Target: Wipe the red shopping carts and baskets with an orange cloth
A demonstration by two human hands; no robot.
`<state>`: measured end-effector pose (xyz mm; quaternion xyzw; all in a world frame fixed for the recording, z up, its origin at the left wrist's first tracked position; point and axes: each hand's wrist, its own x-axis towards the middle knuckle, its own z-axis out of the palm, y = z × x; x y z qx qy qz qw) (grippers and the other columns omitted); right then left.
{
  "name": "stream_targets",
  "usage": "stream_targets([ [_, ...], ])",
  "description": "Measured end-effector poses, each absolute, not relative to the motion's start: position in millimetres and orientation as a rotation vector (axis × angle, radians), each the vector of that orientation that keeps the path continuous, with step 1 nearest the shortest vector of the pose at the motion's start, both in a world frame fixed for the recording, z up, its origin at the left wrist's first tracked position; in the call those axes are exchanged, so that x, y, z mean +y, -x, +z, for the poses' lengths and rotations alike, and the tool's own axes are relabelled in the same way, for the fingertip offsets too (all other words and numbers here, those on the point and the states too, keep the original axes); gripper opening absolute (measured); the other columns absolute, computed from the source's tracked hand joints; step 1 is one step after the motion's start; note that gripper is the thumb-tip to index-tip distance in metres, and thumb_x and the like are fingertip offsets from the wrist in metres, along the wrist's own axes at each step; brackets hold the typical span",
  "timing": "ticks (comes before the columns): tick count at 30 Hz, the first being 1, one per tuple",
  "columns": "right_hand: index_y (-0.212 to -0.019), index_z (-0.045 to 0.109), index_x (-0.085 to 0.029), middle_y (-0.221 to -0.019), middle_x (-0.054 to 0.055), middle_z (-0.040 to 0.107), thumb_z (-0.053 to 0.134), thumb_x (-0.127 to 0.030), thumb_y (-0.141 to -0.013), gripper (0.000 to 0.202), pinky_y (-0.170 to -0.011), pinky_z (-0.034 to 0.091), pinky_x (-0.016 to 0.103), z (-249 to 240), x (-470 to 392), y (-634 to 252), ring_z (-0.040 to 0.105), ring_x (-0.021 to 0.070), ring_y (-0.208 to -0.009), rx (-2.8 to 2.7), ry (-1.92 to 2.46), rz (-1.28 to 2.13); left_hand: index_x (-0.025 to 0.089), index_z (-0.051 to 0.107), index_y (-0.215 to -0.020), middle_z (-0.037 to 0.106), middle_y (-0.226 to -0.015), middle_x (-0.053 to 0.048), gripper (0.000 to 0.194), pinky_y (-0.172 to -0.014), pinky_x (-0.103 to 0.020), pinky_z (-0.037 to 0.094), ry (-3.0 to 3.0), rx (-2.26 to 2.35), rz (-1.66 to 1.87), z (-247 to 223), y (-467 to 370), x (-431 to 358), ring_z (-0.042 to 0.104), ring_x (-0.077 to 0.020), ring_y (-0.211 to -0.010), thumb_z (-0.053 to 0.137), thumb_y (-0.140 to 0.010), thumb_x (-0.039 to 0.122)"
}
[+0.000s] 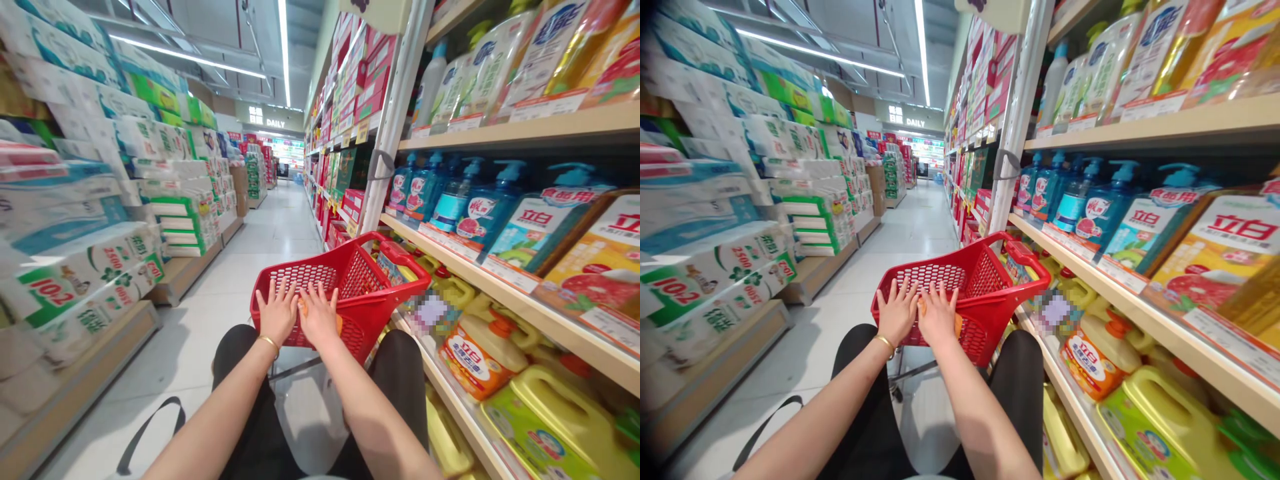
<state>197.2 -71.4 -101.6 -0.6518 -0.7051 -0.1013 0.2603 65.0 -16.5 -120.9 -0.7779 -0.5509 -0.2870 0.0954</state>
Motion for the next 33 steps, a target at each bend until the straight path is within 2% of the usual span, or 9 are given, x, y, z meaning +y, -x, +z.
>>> stream_targets([
  [3, -0.151, 0.056, -0.030, -0.168, 0.006, 0.038, 0.035, -0.044, -0.109, 0.049, -0.126, -0.006, 0.068, -89, -80, -240, 0.017, 0.0333, -0.161, -1.778, 1.888, -0.358, 0.029, 0.045, -0.158, 0.034, -0.169, -0.004, 0.054, -0.126, -0.070, 0.002, 2.280, -1.642, -0.867, -120, -67, -18, 0.014, -0.0339, -0.162, 0.029, -0.107, 0.042],
  [7, -0.149, 0.059, -0.019, -0.169, 0.013, 0.034, 0.041, -0.041, -0.106, 0.051, -0.126, -0.005, 0.065, -75, -84, -282, 0.012, 0.0386, -0.161, -1.566, 2.052, -0.489, 0.029, 0.044, -0.158, 0.035, -0.169, -0.006, 0.055, -0.127, -0.069, 0.002, 2.251, -1.682, -0.851, -121, -70, -17, 0.016, -0.0334, -0.161, 0.030, -0.108, 0.044],
  [9, -0.150, 0.058, -0.017, -0.169, 0.013, 0.034, 0.041, -0.040, -0.106, 0.052, -0.127, -0.005, 0.064, -75, -82, -273, 0.013, 0.0382, -0.161, -1.585, 2.046, -0.477, 0.028, 0.045, -0.158, 0.035, -0.169, -0.007, 0.055, -0.127, -0.069, 0.003, 2.246, -1.685, -0.843, -122, -70, -16, 0.017, -0.0335, -0.161, 0.029, -0.108, 0.043],
  [16, -0.151, 0.055, -0.023, -0.165, 0.008, 0.043, 0.034, -0.043, -0.109, 0.052, -0.129, -0.003, 0.060, -90, -71, -206, 0.021, 0.0292, -0.160, -1.874, 1.810, -0.310, 0.027, 0.047, -0.157, 0.037, -0.168, -0.008, 0.054, -0.125, -0.072, 0.005, 2.275, -1.658, -0.865, -123, -69, -14, 0.019, -0.0358, -0.160, 0.030, -0.107, 0.041],
  [19, -0.148, 0.059, -0.024, -0.164, 0.009, 0.045, 0.035, -0.043, -0.108, 0.051, -0.127, -0.007, 0.064, -84, -78, -231, 0.021, 0.0316, -0.160, -1.821, 1.872, -0.320, 0.027, 0.046, -0.158, 0.037, -0.168, -0.009, 0.055, -0.126, -0.071, 0.006, 2.270, -1.668, -0.871, -122, -70, -17, 0.019, -0.0358, -0.160, 0.031, -0.107, 0.041],
  [24, -0.145, 0.063, -0.019, -0.168, 0.012, 0.037, 0.039, -0.037, -0.105, 0.049, -0.124, -0.011, 0.069, -68, -87, -284, 0.015, 0.0386, -0.160, -1.538, 2.057, -0.441, 0.027, 0.047, -0.157, 0.037, -0.168, -0.008, 0.055, -0.126, -0.070, 0.005, 2.248, -1.692, -0.837, -122, -72, -17, 0.020, -0.0356, -0.160, 0.030, -0.107, 0.042],
  [33, -0.148, 0.059, -0.027, -0.167, 0.005, 0.039, 0.038, -0.043, -0.107, 0.049, -0.128, -0.004, 0.064, -87, -75, -211, 0.016, 0.0318, -0.161, -1.831, 1.822, -0.310, 0.027, 0.045, -0.158, 0.037, -0.168, -0.008, 0.055, -0.125, -0.071, 0.005, 2.249, -1.659, -0.830, -124, -70, -15, 0.020, -0.0354, -0.160, 0.028, -0.108, 0.042],
])
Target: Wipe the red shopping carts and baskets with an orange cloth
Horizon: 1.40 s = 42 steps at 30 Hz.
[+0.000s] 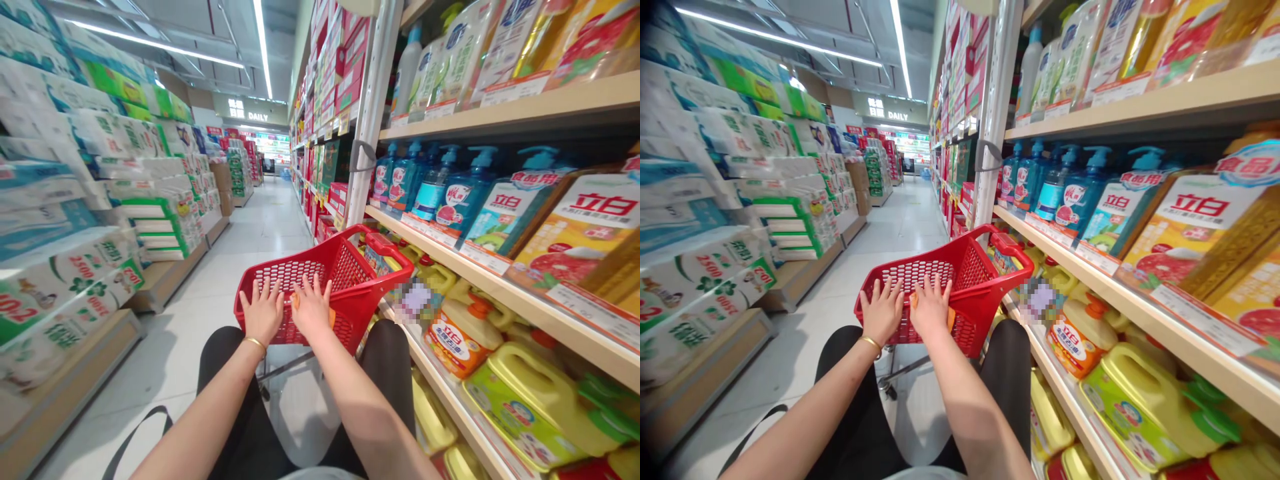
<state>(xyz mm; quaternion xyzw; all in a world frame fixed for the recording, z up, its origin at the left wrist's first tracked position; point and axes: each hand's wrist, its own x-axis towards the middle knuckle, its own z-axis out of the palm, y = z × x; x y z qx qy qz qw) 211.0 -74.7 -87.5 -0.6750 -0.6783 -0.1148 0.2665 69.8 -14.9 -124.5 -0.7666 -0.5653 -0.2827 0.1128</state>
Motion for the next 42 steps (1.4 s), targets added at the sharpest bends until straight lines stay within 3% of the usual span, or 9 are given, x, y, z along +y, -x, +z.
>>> stream_targets([
  [7, -0.148, 0.060, -0.022, -0.169, 0.012, 0.034, 0.036, -0.037, -0.107, 0.050, -0.121, -0.010, 0.074, -69, -93, -281, 0.012, 0.0383, -0.161, -1.439, 2.066, -0.466, 0.026, 0.048, -0.157, 0.037, -0.168, -0.007, 0.055, -0.126, -0.070, 0.003, 2.234, -1.673, -0.838, -125, -72, -16, 0.020, -0.0354, -0.160, 0.027, -0.108, 0.043],
  [10, -0.149, 0.058, -0.022, -0.171, 0.010, 0.031, 0.036, -0.037, -0.107, 0.050, -0.123, -0.010, 0.072, -78, -88, -261, 0.011, 0.0370, -0.161, -1.527, 2.010, -0.437, 0.027, 0.047, -0.157, 0.036, -0.168, -0.007, 0.055, -0.126, -0.070, 0.003, 2.228, -1.690, -0.843, -125, -73, -16, 0.019, -0.0353, -0.160, 0.029, -0.108, 0.042],
  [16, -0.149, 0.058, -0.026, -0.168, 0.005, 0.038, 0.035, -0.042, -0.108, 0.049, -0.126, -0.006, 0.068, -95, -71, -199, 0.014, 0.0310, -0.161, -1.786, 1.836, -0.288, 0.027, 0.046, -0.158, 0.038, -0.167, -0.007, 0.055, -0.126, -0.071, 0.002, 2.246, -1.660, -0.841, -126, -70, -15, 0.019, -0.0356, -0.160, 0.029, -0.108, 0.043],
  [23, -0.143, 0.065, -0.020, -0.170, 0.010, 0.032, 0.037, -0.036, -0.106, 0.049, -0.122, -0.009, 0.074, -65, -89, -284, 0.009, 0.0393, -0.161, -1.429, 2.086, -0.449, 0.026, 0.046, -0.157, 0.038, -0.167, -0.007, 0.055, -0.126, -0.070, -0.001, 2.252, -1.648, -0.899, -126, -71, -15, 0.017, -0.0352, -0.161, 0.028, -0.108, 0.043],
  [35, -0.144, 0.062, -0.027, -0.167, 0.005, 0.039, 0.039, -0.043, -0.108, 0.046, -0.128, -0.004, 0.065, -90, -73, -216, 0.017, 0.0308, -0.160, -1.782, 1.827, -0.294, 0.027, 0.047, -0.157, 0.039, -0.167, -0.008, 0.055, -0.125, -0.071, 0.002, 2.241, -1.661, -0.858, -124, -70, -16, 0.020, -0.0358, -0.160, 0.029, -0.107, 0.043],
  [42, -0.145, 0.063, -0.022, -0.173, 0.009, 0.025, 0.040, -0.035, -0.106, 0.047, -0.124, -0.008, 0.072, -65, -93, -296, 0.004, 0.0384, -0.162, -1.383, 2.084, -0.472, 0.027, 0.048, -0.157, 0.040, -0.167, -0.007, 0.055, -0.126, -0.070, 0.000, 2.239, -1.688, -0.906, -126, -74, -16, 0.019, -0.0356, -0.160, 0.028, -0.108, 0.043],
])
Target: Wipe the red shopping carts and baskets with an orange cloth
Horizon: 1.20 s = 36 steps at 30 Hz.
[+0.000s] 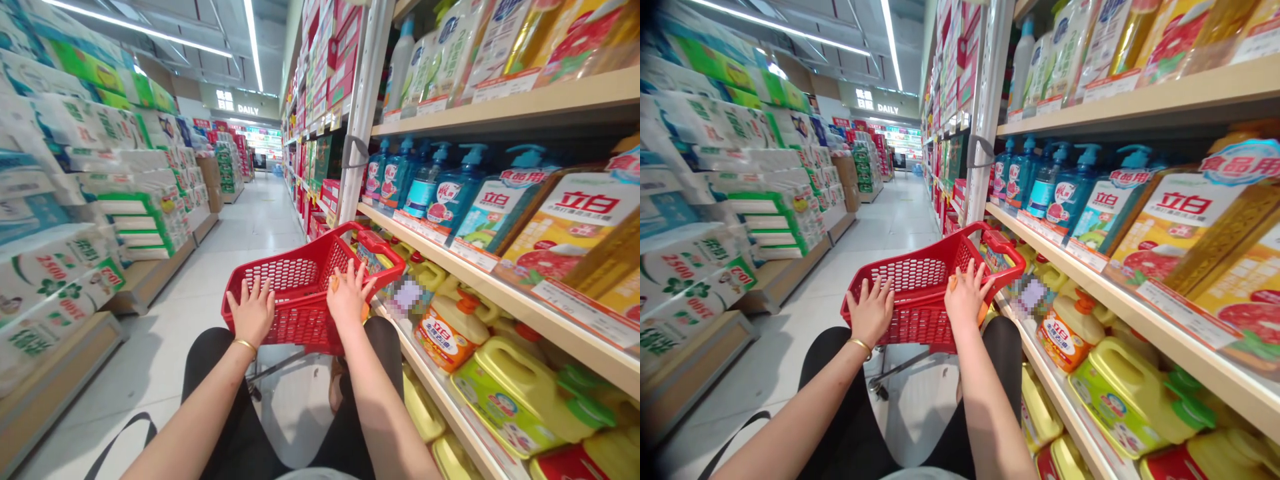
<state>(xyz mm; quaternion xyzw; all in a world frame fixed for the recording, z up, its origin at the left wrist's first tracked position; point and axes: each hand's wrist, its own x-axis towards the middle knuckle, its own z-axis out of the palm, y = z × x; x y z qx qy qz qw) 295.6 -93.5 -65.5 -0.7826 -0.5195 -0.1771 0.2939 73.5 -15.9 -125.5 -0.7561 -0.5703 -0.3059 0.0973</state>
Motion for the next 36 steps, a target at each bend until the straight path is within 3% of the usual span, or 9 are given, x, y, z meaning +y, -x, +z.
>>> stream_targets([
  [9, -0.146, 0.061, -0.028, -0.172, 0.004, 0.029, 0.041, -0.043, -0.107, 0.046, -0.127, -0.004, 0.066, -88, -76, -214, 0.006, 0.0315, -0.162, -1.763, 1.879, -0.294, 0.027, 0.047, -0.157, 0.040, -0.166, -0.008, 0.055, -0.124, -0.073, 0.005, 2.234, -1.674, -0.846, -124, -71, -15, 0.022, -0.0373, -0.159, 0.030, -0.107, 0.043],
  [17, -0.147, 0.061, -0.026, -0.174, 0.008, 0.020, 0.044, -0.039, -0.105, 0.047, -0.122, -0.005, 0.073, -67, -93, -279, 0.002, 0.0400, -0.161, -1.416, 2.113, -0.423, 0.028, 0.047, -0.157, 0.040, -0.167, -0.006, 0.054, -0.126, -0.071, 0.001, 2.217, -1.676, -0.866, -127, -73, -14, 0.020, -0.0361, -0.160, 0.031, -0.107, 0.044],
  [26, -0.146, 0.061, -0.028, -0.172, 0.004, 0.029, 0.042, -0.044, -0.107, 0.047, -0.127, -0.002, 0.066, -86, -72, -215, 0.009, 0.0326, -0.162, -1.781, 1.876, -0.340, 0.027, 0.048, -0.156, 0.040, -0.167, -0.008, 0.054, -0.125, -0.072, 0.004, 2.222, -1.650, -0.846, -127, -70, -12, 0.021, -0.0371, -0.160, 0.032, -0.107, 0.044],
  [32, -0.145, 0.063, -0.028, -0.174, 0.007, 0.021, 0.044, -0.039, -0.105, 0.045, -0.122, -0.004, 0.075, -68, -94, -293, 0.004, 0.0403, -0.161, -1.396, 2.091, -0.510, 0.027, 0.048, -0.156, 0.040, -0.166, -0.007, 0.054, -0.126, -0.071, 0.003, 2.231, -1.657, -0.858, -126, -72, -14, 0.021, -0.0373, -0.159, 0.031, -0.108, 0.045],
  [36, -0.145, 0.063, -0.026, -0.175, 0.006, 0.020, 0.045, -0.037, -0.105, 0.045, -0.123, -0.002, 0.074, -73, -88, -278, 0.002, 0.0403, -0.161, -1.458, 2.056, -0.500, 0.028, 0.046, -0.157, 0.038, -0.167, -0.006, 0.055, -0.126, -0.071, 0.003, 2.226, -1.686, -0.848, -126, -72, -14, 0.020, -0.0368, -0.160, 0.031, -0.108, 0.044],
])
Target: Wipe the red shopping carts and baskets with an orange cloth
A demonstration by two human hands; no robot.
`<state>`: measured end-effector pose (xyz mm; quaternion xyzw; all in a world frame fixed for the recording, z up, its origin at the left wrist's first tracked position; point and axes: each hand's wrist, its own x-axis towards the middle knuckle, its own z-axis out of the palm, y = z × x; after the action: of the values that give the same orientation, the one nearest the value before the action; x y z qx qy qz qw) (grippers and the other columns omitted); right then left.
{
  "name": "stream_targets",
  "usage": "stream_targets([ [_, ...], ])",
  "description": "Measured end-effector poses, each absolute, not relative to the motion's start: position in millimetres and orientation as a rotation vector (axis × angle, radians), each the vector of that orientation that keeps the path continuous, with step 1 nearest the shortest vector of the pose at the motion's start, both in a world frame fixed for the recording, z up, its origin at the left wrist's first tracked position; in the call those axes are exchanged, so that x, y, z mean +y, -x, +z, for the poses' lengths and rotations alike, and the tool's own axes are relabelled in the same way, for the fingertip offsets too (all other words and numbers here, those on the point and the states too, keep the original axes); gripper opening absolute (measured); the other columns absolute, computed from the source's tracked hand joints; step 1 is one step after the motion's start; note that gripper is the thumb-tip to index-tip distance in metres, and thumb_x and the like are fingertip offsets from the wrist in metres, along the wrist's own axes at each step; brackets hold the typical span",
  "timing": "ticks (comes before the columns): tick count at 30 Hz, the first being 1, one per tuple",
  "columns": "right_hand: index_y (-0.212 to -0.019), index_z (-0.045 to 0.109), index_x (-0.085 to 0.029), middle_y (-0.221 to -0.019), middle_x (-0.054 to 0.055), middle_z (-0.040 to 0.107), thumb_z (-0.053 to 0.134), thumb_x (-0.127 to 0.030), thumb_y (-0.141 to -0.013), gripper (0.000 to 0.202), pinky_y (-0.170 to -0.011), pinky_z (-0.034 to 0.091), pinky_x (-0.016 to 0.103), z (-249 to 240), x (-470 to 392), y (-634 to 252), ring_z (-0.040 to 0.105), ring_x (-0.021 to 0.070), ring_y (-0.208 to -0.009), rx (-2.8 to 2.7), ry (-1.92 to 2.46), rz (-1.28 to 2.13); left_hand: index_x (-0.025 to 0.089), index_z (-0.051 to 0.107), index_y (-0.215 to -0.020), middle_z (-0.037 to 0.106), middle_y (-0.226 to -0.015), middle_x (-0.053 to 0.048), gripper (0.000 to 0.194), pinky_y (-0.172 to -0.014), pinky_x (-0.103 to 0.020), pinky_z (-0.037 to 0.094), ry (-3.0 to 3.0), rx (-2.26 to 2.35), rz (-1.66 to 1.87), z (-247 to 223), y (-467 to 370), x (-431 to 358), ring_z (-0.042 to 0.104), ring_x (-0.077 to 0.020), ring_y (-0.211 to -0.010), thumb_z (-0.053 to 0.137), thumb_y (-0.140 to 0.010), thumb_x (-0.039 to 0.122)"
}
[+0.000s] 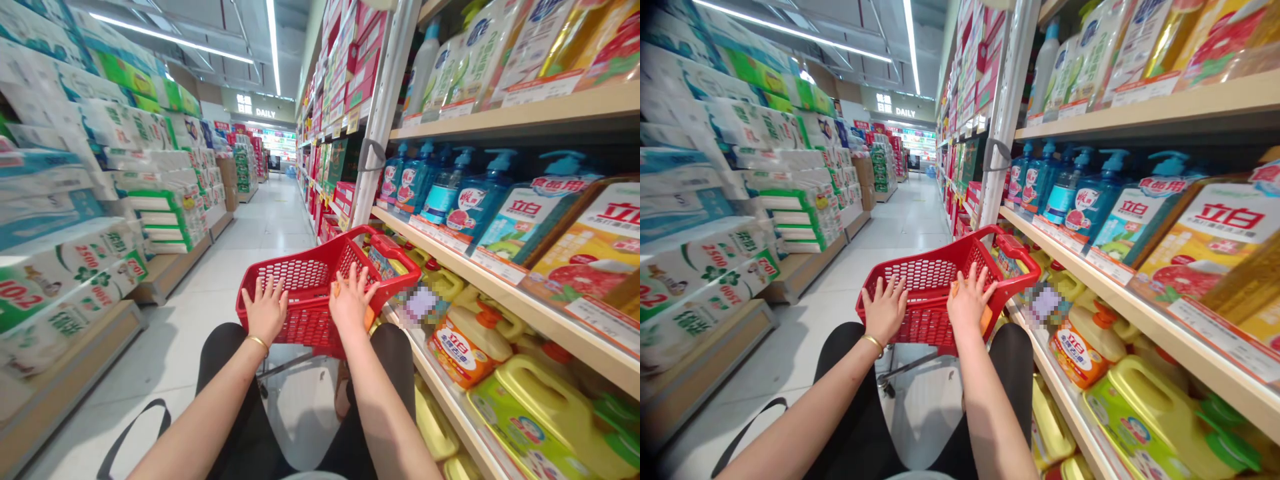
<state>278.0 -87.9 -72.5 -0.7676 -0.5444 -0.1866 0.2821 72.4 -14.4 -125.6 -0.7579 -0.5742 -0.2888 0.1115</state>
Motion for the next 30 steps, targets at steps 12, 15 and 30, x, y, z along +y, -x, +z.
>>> stream_targets([
  [12, -0.146, 0.062, -0.029, -0.174, 0.007, 0.022, 0.043, -0.040, -0.106, 0.045, -0.122, -0.002, 0.076, -73, -92, -290, 0.005, 0.0396, -0.161, -1.475, 2.051, -0.532, 0.028, 0.047, -0.157, 0.039, -0.167, -0.006, 0.055, -0.126, -0.071, 0.001, 2.247, -1.663, -0.872, -125, -71, -16, 0.019, -0.0359, -0.160, 0.030, -0.107, 0.046],
  [15, -0.145, 0.063, -0.028, -0.175, 0.007, 0.019, 0.046, -0.039, -0.105, 0.044, -0.121, -0.002, 0.077, -66, -94, -309, 0.002, 0.0414, -0.161, -1.388, 2.100, -0.587, 0.029, 0.048, -0.156, 0.040, -0.166, -0.006, 0.055, -0.126, -0.071, 0.000, 2.257, -1.681, -0.901, -125, -72, -16, 0.017, -0.0358, -0.161, 0.030, -0.107, 0.046],
  [30, -0.145, 0.063, -0.028, -0.174, 0.007, 0.020, 0.045, -0.037, -0.105, 0.045, -0.122, -0.007, 0.074, -65, -91, -289, 0.000, 0.0399, -0.161, -1.458, 2.080, -0.469, 0.029, 0.046, -0.157, 0.040, -0.166, -0.007, 0.055, -0.125, -0.072, 0.001, 2.270, -1.686, -0.888, -124, -72, -15, 0.017, -0.0366, -0.161, 0.032, -0.106, 0.043],
])
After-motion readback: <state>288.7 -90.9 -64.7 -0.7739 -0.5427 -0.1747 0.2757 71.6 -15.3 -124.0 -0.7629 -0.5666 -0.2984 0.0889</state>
